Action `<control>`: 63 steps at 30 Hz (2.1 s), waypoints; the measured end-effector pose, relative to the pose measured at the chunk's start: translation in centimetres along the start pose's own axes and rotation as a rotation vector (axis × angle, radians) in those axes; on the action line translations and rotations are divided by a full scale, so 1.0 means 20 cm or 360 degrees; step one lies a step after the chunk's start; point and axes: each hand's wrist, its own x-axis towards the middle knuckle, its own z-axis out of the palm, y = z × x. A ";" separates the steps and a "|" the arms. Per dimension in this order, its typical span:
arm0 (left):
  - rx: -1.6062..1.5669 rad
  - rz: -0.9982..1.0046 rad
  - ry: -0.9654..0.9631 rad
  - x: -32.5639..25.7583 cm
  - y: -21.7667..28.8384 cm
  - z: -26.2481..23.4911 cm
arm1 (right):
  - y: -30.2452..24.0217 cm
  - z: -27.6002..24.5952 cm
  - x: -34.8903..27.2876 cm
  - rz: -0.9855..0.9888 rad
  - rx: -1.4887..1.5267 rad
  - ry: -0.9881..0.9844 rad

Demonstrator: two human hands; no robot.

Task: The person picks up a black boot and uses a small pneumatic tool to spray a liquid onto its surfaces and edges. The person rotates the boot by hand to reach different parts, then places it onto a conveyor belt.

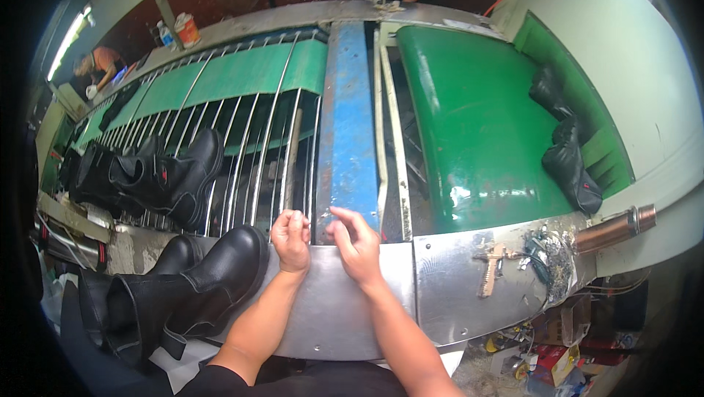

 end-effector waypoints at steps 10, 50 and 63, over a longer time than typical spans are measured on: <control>0.0387 -0.0104 -0.0381 0.34 0.08 0.48 | -0.30 -0.88 -0.55 -0.0323 -0.1182 0.0456; 0.0662 0.1136 -0.0363 1.40 -0.01 2.22 | -0.35 -1.29 -0.51 -0.0124 -0.1892 0.0710; 0.0028 0.1039 -0.0141 0.45 0.65 0.91 | -0.38 -1.28 -0.54 -0.0143 -0.1863 0.0804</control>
